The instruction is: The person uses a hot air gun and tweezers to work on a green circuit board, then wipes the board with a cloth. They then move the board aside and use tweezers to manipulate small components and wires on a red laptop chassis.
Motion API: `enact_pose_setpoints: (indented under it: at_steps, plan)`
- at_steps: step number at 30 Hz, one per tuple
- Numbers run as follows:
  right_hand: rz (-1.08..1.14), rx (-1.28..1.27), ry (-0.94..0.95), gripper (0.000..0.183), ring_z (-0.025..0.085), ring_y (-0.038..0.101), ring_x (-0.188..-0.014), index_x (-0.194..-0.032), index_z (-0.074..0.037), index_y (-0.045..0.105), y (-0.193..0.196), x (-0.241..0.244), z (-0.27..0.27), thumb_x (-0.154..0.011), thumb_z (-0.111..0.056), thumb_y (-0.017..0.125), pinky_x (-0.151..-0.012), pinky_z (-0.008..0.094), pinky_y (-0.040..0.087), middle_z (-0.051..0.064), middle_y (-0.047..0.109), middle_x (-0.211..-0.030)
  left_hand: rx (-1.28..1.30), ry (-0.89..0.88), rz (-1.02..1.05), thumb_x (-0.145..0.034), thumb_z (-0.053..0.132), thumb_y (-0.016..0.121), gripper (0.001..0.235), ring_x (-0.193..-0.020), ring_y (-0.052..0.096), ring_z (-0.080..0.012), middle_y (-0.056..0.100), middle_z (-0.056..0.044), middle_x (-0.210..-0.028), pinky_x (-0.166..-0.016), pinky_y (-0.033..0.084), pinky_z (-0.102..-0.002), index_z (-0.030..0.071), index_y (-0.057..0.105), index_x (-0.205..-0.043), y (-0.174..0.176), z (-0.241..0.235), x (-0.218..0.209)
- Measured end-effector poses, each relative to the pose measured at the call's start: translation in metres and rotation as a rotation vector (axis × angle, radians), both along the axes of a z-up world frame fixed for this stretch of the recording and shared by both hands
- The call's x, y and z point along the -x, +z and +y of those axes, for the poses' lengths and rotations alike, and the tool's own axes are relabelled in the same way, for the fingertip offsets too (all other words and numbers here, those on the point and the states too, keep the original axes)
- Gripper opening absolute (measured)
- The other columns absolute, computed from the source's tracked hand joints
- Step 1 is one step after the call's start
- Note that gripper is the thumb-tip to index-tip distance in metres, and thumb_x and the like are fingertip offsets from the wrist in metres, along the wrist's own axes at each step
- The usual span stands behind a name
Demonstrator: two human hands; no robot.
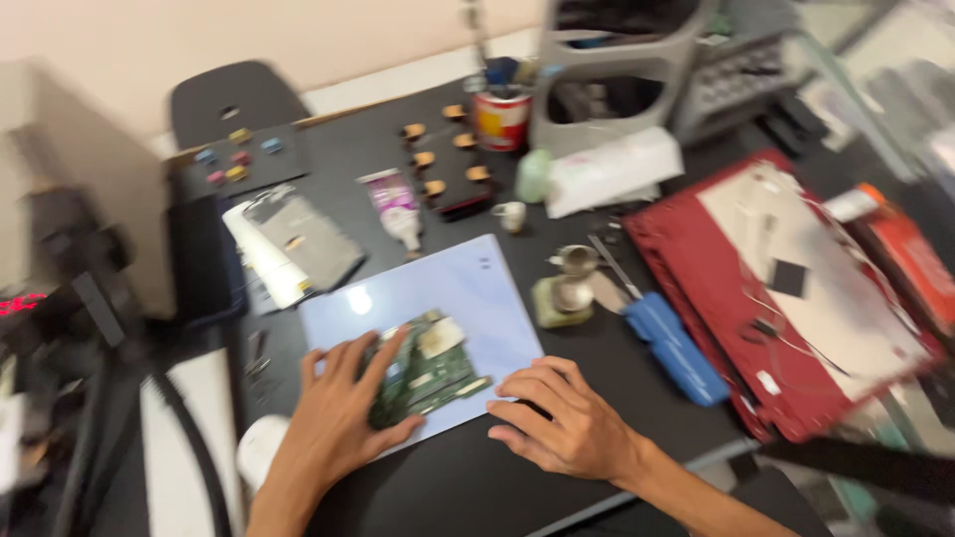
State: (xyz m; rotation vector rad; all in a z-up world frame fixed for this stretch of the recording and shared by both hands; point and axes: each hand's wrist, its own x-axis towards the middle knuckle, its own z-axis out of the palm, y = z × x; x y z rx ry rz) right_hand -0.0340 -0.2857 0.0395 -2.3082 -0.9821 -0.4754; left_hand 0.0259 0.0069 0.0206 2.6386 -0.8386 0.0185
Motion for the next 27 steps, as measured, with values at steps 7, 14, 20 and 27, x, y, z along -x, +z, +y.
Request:
enact_pose_setpoints:
  at_steps: [7,14,20,27]
  plan:
    - [0.156,-0.125,-0.586,0.030,0.026,0.067,-0.106,-0.110,-0.010,0.071,0.019,0.049,-0.098,-0.084,-0.018,0.083,-0.096,0.038,0.049,0.006,0.070,-0.112,0.005,-0.053,-0.137,-0.057,0.063,0.080,0.099,-0.115,0.053,-0.0397,0.055,-0.022,-0.130,-0.098,0.036,-0.059,0.004,0.053,-0.132,-0.007,-0.017,0.003]
    - [0.311,0.157,-0.425,0.104,0.036,0.042,-0.133,-0.146,-0.003,0.043,0.057,0.084,-0.112,-0.069,-0.060,0.084,-0.107,0.053,0.029,0.019,0.046,-0.144,0.000,-0.459,-0.111,-0.058,0.055,0.085,0.090,-0.121,0.052,-0.0503,0.051,-0.033,-0.136,-0.098,0.036,-0.069,0.001,0.056,-0.124,0.009,-0.112,0.034]
    - [0.299,0.371,-0.416,0.120,0.036,0.034,-0.142,-0.150,0.006,0.033,0.058,0.077,-0.117,-0.067,-0.068,0.078,-0.114,0.061,0.013,0.020,0.040,-0.151,-0.047,-0.697,-0.075,-0.054,0.045,0.090,0.091,-0.125,0.049,-0.0520,0.048,-0.038,-0.138,-0.102,0.037,-0.061,-0.002,0.051,-0.121,0.050,-0.207,0.045]
    - [0.325,0.424,-0.516,0.110,0.033,0.039,-0.135,-0.142,0.007,0.040,0.057,0.078,-0.151,-0.066,-0.061,0.082,-0.113,0.062,0.014,0.018,0.043,-0.146,-0.024,-0.780,-0.150,-0.054,0.035,0.090,0.092,-0.124,0.051,-0.0513,0.052,-0.039,-0.135,-0.106,0.036,-0.059,0.000,0.046,-0.127,0.070,-0.268,0.034]
